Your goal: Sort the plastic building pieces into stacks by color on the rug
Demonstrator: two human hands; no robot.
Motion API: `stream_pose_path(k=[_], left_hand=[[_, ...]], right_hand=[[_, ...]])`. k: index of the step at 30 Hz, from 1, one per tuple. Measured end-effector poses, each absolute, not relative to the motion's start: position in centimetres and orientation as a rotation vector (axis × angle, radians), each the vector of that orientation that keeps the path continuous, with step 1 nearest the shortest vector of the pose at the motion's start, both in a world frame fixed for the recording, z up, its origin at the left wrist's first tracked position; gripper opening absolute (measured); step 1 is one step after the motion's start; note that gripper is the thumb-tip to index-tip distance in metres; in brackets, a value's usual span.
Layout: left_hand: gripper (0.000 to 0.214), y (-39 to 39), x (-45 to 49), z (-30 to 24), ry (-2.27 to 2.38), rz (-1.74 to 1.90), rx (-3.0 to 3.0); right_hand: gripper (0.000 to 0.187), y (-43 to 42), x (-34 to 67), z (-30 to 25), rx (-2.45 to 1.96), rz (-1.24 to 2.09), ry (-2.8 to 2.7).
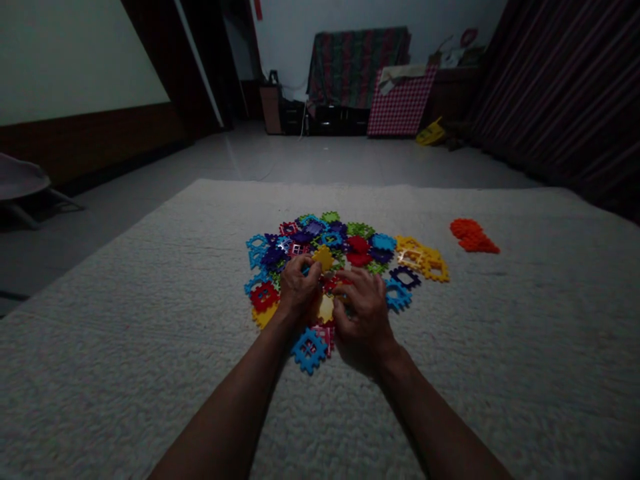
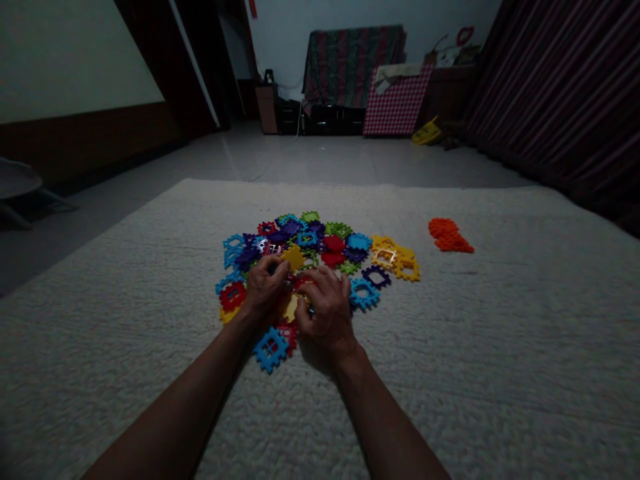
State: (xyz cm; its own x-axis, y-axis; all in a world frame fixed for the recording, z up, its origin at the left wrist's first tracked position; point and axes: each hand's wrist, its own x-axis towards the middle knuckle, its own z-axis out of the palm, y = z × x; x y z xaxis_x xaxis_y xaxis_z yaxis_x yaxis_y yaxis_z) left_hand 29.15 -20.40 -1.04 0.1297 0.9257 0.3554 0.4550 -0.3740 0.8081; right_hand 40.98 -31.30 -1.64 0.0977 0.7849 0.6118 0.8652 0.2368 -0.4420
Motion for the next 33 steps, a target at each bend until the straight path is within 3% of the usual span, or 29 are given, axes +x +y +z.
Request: stream_pose_path(k=[3, 7, 12, 22, 28, 33], left_hand=[[0.012, -20.5, 29.1, -1.0, 1.338, 1.189, 1.852], [0.015, -20.4, 29.0, -1.3, 1.281, 1.208, 1.792], [0.014, -20.4, 29.0, -1.4, 1.209, 1.179, 1.756], [0.015, -20.1, 29.0, -1.6, 1.134, 1.202, 1.697], [0.017, -20.1, 28.9, -1.6, 1.066, 1.165, 1.66], [0.015, -20.7, 28.8, -1.0, 0.989, 1.129, 1.814]], right_hand=[[0.014, -31.8, 40.4, -1.2, -1.469, 0.021, -1.865], [0.032, -32.0, 40.1, -1.0, -1.498, 0.118, -1.974], [0.02, -31.7, 40.3, -1.2, -1.521, 0.133, -1.989], [0.018, -31.6, 40.6, -1.6, -1.468, 0.083, -1.99], [0.02, -31.3, 41.1, -1.5, -1.349, 0.006, -1.767], [0.025, -30.7, 41.8, -2.1, -1.379, 0.111, -1.258]])
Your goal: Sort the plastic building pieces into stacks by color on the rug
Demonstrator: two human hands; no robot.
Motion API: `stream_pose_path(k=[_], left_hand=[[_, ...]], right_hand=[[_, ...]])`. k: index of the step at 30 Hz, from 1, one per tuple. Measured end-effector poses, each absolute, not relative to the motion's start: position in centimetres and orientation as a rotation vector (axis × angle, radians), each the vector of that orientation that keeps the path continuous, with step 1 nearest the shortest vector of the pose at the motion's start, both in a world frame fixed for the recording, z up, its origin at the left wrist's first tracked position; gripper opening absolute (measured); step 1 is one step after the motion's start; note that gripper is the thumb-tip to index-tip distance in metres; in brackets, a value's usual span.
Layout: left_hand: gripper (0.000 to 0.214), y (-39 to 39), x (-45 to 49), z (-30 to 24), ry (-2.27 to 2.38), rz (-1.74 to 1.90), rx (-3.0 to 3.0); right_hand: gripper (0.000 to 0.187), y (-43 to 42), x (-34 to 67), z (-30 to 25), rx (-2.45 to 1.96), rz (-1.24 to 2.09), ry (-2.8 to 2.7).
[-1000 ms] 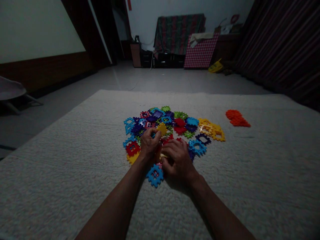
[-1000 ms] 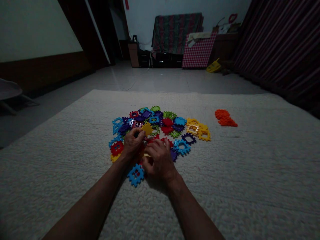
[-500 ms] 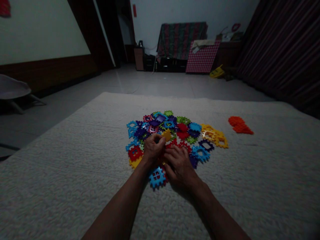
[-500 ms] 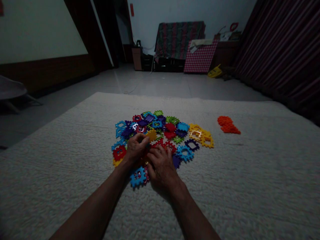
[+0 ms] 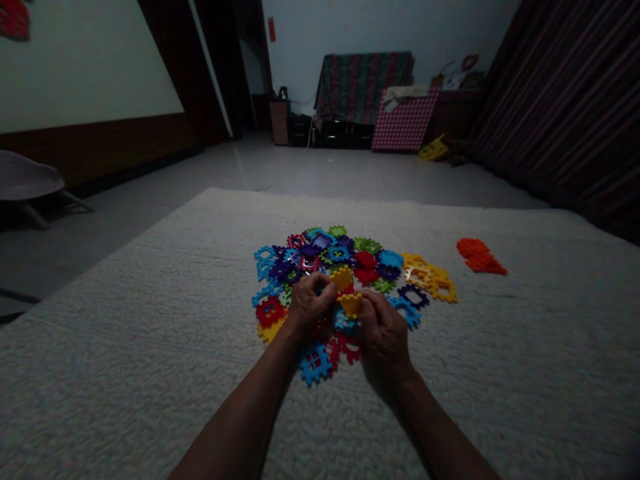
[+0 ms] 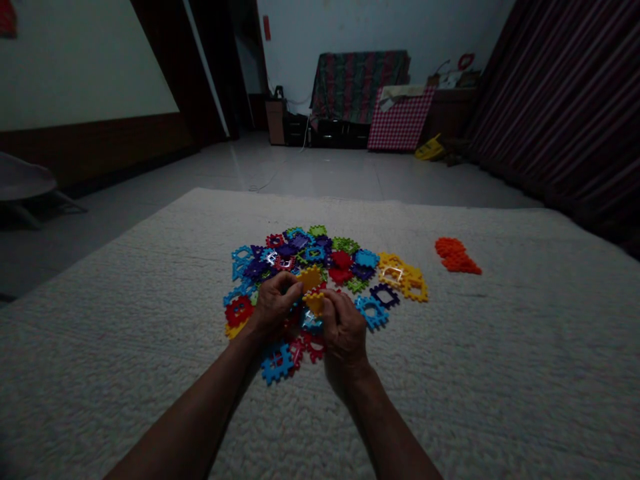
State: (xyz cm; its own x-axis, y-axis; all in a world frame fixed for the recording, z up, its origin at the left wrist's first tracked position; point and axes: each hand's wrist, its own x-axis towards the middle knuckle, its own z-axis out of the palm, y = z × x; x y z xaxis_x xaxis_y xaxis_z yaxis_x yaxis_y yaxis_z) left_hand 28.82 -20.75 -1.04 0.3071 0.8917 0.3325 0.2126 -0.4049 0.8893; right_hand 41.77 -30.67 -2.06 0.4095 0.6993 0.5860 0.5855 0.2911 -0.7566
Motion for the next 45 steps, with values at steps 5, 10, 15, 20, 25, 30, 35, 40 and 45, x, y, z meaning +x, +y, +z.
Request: stream_pose_path(k=[5, 10, 15, 20, 25, 30, 35, 40, 45], left_hand=[[0.012, -21.5, 28.9, -0.6, 0.949, 1.026, 1.951], [0.012, -21.9, 28.9, -0.1, 0.884, 0.969, 1.987], [0.016, -21.9, 28.7, 0.0, 0.807, 0.966, 2.012], [0.016, -21.6, 28.7, -0.4, 0.82, 1.029, 2.029], [0.019, -21.4, 28.7, -1.1, 0.985, 1.164, 1.92], [0.02, -21.3, 28.7, -1.1, 1.053, 1.196, 1.927], [0.017, -21.3, 28.7, -0.9, 1.056, 1.229, 1.988], [0.014, -21.3, 28.6, -1.1, 0.821, 1.153, 2.322], [0.016, -21.1, 28.4, -2.0, 0.71, 0.939, 2.631]], right_hand=[[0.031, -29.8, 42.8, -2.8, -1.434, 0.159, -1.005], [0.032, -29.6, 43.0, -2.8, -1.438, 0.244, -0.946], [0.033, -29.7, 42.6, -2.8, -1.326, 0.54, -0.88], [0.036, -29.3, 43.7, -2.2, -1.248, 0.545, -0.756], [0.049, -29.4, 49.8, -2.0, -1.369, 0.275, -0.453], [0.058, -31.2, 55.6, -3.2, -1.602, 0.11, -0.321], [0.059, -32.4, 54.7, -3.0, -1.973, -0.359, -0.668], [0.019, -31.0, 49.2, -1.4, -1.57, -0.351, -1.37], [0.028, -30.9, 45.6, -1.6, -1.522, -0.05, -1.814]])
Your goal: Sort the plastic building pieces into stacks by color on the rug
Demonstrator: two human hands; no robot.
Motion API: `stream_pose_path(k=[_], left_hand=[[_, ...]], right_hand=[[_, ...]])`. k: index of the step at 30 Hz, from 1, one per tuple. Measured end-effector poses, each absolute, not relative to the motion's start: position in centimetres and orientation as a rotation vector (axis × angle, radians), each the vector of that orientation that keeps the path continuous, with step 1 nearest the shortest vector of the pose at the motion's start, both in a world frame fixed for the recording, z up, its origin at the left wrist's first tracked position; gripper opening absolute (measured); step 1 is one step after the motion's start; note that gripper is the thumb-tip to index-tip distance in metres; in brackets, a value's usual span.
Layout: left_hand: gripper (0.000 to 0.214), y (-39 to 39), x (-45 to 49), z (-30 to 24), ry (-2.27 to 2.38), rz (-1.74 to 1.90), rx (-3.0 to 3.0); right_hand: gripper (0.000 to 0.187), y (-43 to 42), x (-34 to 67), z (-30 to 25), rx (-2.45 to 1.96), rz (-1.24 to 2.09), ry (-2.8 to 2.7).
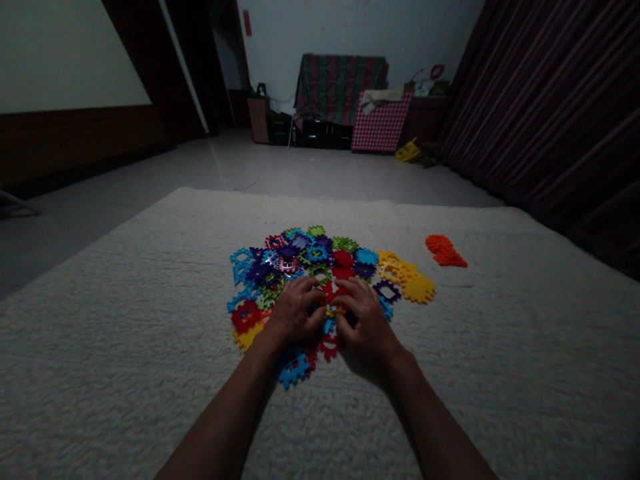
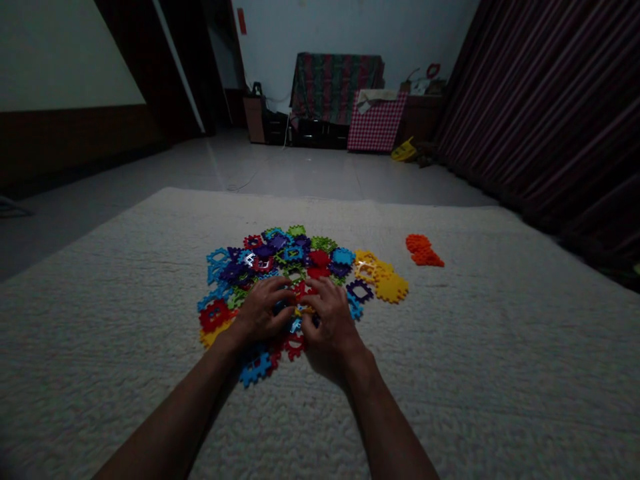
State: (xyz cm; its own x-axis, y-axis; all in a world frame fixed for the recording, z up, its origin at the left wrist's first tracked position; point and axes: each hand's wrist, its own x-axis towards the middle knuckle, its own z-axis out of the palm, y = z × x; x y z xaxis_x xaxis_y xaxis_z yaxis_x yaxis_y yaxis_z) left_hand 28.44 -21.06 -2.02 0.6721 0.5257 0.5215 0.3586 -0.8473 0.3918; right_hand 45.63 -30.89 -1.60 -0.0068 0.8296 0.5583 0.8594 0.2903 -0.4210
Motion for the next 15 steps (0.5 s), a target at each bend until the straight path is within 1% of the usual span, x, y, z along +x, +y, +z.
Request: stream_pose_path(k=[2, 5, 11, 15], left_hand=[[0.02, -20.94, 28.37, -2.31, 0.737, 0.899, 2.67], [0.024, -20.75, 28.38, -2.56, 0.762, 0.89, 2.689], [0.024, -20.61, 28.64, -2.79, 0.77, 0.889, 2.684], [0.021, -20.67, 28.65, -2.69, 0.777, 0.879, 2.675]], right_hand=[[0.035, -31.11, 45.38, -1.94, -1.575, 0.004, -1.868], [0.037, -31.32, 45.45, -2.06, -1.606, 0.041, -1.882], [0.021, -31.13, 45.34, -1.54, -1.584, 0.059, -1.813], [0.019, -30.75, 45.57, -1.65, -1.533, 0.038, -1.757]])
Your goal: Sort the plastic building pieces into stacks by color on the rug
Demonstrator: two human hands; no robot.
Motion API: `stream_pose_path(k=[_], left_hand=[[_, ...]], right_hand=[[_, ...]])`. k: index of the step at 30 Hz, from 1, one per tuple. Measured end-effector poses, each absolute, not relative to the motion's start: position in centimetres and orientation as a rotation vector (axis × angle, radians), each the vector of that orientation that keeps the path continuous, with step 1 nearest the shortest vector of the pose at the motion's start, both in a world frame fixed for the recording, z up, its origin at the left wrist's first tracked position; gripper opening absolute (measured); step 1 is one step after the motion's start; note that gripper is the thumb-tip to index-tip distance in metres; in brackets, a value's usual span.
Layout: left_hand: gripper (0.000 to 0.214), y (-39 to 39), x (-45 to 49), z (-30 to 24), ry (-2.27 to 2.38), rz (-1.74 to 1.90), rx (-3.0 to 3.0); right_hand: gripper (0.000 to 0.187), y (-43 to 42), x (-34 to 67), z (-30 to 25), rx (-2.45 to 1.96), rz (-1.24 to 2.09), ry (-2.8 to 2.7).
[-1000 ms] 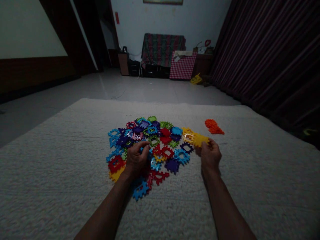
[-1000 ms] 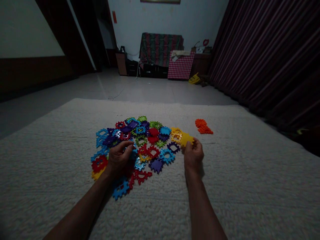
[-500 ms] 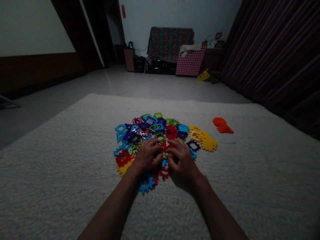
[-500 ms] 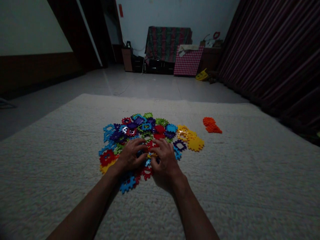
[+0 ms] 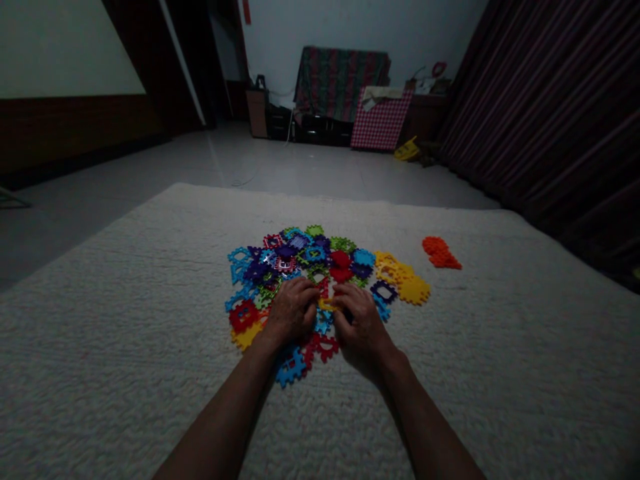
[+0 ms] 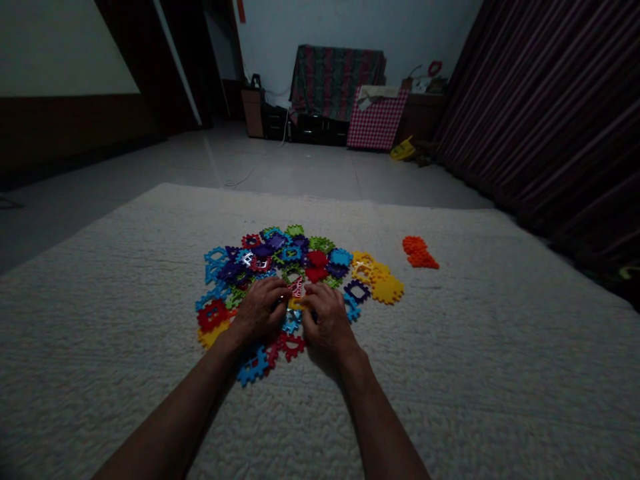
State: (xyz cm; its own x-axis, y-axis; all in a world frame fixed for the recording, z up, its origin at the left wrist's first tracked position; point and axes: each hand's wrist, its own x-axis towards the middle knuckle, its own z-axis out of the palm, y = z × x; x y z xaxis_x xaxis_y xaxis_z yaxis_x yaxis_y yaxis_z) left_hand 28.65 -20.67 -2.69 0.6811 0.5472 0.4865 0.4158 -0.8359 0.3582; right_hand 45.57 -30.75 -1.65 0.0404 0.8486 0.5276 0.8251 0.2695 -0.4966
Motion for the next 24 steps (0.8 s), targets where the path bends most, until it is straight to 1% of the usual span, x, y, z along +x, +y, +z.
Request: stream_pose_path(k=[8, 10, 13, 18, 21, 24], left_hand=[[0.02, -20.6, 28.7, -2.6, 0.782, 0.894, 2.663], [0.02, -20.5, 28.7, -2.7, 0.78, 0.894, 2.668], [0.02, -20.4, 28.6, -2.9, 0.764, 0.9, 2.674], [0.021, -20.5, 28.5, -2.9, 0.773, 0.902, 2.695], [0.02, -20.5, 28.5, -2.9, 0.779, 0.889, 2.699], [0.019, -20.5, 28.5, -2.8, 0.776, 0.88, 2.688]], right_hand=[[0.019, -30.5, 46.8, -0.7, -1.464, 0.064, -1.348], [0.023, -30.4, 47.9, -1.0, -1.503, 0.091, -1.177], [0.036, -30.3, 50.4, -2.0, -1.55, 0.138, -0.893], [0.041, -31.3, 54.8, -3.5, -1.654, 0.111, -0.598], [0.043, -32.2, 56.1, -3.5, -1.744, 0.026, -0.525], [0.042, -32.5, 55.7, -2.9, -1.834, -0.202, -0.501]])
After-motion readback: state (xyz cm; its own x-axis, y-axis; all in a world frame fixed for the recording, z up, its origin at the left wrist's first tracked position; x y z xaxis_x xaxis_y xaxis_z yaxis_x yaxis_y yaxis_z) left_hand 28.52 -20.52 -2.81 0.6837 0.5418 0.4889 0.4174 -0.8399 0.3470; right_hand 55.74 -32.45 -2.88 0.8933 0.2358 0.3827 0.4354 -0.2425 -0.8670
